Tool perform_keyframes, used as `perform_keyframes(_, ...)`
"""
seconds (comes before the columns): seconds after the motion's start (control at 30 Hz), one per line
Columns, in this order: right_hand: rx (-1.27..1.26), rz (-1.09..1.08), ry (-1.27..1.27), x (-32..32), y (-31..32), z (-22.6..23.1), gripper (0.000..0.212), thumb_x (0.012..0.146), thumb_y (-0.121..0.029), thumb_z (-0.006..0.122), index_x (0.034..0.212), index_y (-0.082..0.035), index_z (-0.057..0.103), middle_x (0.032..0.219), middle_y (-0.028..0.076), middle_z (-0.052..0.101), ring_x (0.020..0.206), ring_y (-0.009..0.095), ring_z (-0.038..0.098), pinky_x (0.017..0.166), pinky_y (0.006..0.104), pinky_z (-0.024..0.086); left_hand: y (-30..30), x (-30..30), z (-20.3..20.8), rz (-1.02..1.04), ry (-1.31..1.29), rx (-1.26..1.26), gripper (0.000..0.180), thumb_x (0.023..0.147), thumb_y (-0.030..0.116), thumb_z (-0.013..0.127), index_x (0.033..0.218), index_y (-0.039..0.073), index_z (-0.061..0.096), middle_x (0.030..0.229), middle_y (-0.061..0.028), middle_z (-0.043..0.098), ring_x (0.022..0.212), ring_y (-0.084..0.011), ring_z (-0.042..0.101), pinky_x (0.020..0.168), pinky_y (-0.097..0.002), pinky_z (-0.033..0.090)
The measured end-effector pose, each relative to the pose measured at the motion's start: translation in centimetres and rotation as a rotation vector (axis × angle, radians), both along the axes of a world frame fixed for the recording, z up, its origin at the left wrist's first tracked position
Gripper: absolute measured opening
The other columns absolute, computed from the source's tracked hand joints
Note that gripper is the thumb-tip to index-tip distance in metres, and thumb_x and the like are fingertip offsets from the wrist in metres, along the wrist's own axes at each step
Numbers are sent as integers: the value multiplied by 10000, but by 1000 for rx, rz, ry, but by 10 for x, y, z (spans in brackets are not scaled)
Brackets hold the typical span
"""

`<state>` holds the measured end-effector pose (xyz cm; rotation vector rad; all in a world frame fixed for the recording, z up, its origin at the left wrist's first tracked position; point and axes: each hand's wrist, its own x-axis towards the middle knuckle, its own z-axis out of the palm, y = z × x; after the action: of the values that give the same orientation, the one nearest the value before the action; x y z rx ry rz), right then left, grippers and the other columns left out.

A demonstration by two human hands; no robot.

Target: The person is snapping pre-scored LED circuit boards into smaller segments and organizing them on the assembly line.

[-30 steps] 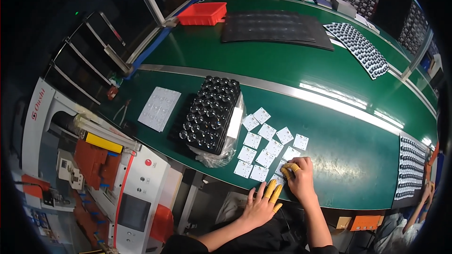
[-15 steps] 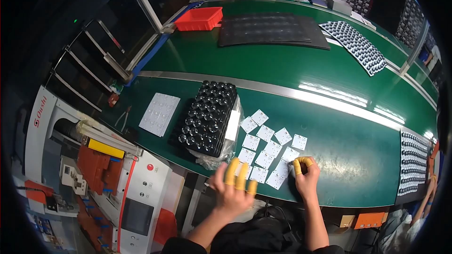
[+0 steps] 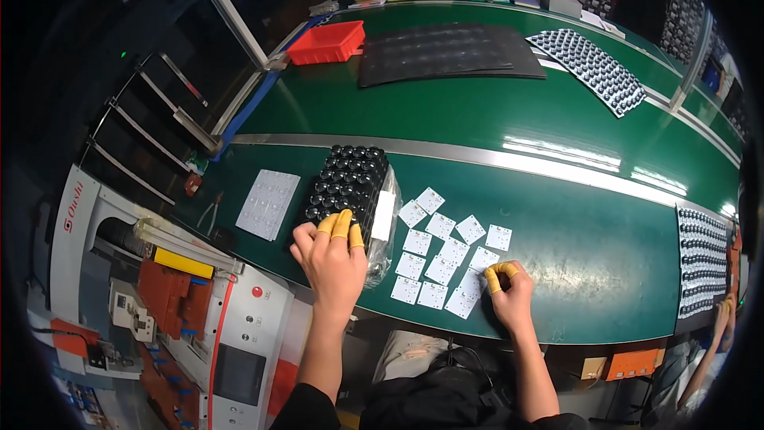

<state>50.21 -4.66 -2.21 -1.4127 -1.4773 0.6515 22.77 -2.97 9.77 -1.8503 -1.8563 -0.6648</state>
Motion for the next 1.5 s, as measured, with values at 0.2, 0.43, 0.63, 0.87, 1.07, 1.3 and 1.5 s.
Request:
perform_keyframes(0.2,2,9,-15,3,2,-2,110,791,-48,727,840,17,653,752,116,572,616,238,538,563,335,421,3,-5,5,87,-91,88,236,755,87,703,975,1,708,965,-108,679,1011,-299,469,889,-438,355)
perform_keyframes(0.43,0,33,-47,4,0,-2,89,820,-36,705,844,32,654,764,97,577,613,173,523,568,293,413,3,-5,1,85,-55,28,239,742,82,709,967,-2,715,929,-96,686,1004,-286,475,872,-428,350)
perform_keyframes(0.63,-10,17,7,3,2,0,114,801,-70,722,829,12,649,744,115,569,627,254,543,575,343,429,5,-6,-1,80,-14,54,246,756,107,686,968,-13,723,1005,-96,687,1010,-303,482,877,-434,356)
perform_keyframes(0.87,4,39,20,1,7,-2,120,812,-71,709,813,17,629,731,122,560,615,251,536,563,338,417,-9,7,-4,-103,-82,273,208,777,58,699,982,19,700,982,-75,664,929,-287,499,845,-428,388)
perform_keyframes(1.07,31,-2,90,12,0,-14,311,861,-51,672,689,-6,417,637,49,421,566,141,355,512,326,297,-30,63,-70,-523,-173,131,234,754,96,721,971,10,712,823,-71,631,754,-247,534,682,-346,387)
perform_keyframes(1.3,-31,-277,664,18,-6,-38,438,900,-25,636,594,-97,332,592,-84,312,554,36,245,492,261,182,-19,88,-125,-538,-377,42,266,766,103,724,1030,70,711,803,-16,629,727,-192,541,649,-331,377)
perform_keyframes(1.5,-75,-185,606,12,-5,-25,520,876,-15,667,535,-97,284,546,-84,307,538,33,225,472,283,144,-14,88,-127,-495,-414,42,290,762,90,717,1052,68,709,813,-12,628,745,-193,548,671,-333,383)
